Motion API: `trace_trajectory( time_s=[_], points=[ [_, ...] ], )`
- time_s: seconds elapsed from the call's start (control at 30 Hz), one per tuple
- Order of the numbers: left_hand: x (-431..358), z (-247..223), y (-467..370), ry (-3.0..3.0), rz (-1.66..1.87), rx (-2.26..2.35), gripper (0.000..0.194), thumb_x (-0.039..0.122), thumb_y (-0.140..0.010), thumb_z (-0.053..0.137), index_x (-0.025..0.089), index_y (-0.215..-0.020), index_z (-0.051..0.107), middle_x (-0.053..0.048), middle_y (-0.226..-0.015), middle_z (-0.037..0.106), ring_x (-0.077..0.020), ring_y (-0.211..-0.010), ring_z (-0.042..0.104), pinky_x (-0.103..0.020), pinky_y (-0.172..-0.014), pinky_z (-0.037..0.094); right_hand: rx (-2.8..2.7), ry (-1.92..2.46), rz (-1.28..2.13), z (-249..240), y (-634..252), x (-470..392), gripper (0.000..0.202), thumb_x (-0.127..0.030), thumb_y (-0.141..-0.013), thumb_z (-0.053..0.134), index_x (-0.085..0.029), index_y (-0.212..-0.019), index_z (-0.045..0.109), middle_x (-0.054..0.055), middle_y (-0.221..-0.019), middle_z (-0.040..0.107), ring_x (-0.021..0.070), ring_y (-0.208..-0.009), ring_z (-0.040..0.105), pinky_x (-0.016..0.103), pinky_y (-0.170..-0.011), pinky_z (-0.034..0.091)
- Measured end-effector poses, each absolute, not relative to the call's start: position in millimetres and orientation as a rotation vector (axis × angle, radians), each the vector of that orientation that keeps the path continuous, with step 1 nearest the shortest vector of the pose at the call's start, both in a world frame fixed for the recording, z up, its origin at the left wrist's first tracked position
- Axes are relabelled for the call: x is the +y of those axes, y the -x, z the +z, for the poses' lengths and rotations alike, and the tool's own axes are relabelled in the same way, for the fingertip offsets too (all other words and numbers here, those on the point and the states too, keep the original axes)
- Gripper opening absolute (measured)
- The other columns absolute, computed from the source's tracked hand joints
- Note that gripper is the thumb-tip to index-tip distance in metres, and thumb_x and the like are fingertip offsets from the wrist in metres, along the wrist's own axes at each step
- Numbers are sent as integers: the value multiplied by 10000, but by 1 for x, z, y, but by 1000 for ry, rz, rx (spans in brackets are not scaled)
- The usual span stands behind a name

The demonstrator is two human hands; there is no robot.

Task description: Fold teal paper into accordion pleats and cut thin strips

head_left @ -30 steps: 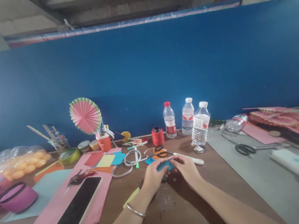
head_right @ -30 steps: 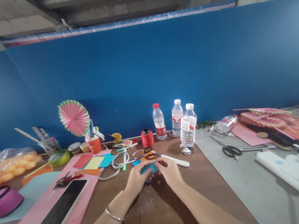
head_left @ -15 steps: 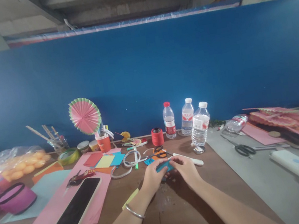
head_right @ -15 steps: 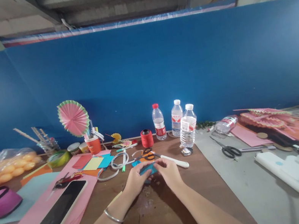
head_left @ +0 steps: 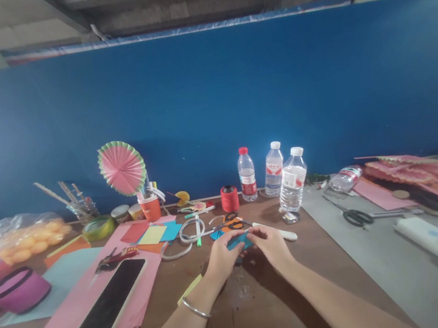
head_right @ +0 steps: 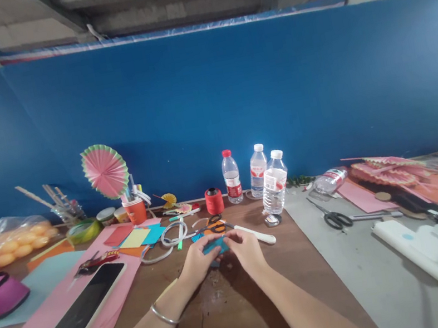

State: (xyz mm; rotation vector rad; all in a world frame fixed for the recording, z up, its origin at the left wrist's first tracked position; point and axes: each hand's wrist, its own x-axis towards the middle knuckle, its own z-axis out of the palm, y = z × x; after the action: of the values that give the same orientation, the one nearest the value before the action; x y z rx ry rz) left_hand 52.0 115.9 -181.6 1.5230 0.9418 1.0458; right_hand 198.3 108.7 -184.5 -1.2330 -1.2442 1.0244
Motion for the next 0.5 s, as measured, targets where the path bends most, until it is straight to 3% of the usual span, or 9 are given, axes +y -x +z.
trace_trajectory(
  time_s=[0.5],
  points=[
    [118,-183,-52,-1535,1073,925,291,250,-696,546,181,-978,564,-43,-913,587,-123,-603,585,-246,-591,499,-1242,1229,1024,-184,-198,107,242,-340,-655,585,-128,-770,596,40,-706,589,159,-656,540,237,-565,456]
  ],
)
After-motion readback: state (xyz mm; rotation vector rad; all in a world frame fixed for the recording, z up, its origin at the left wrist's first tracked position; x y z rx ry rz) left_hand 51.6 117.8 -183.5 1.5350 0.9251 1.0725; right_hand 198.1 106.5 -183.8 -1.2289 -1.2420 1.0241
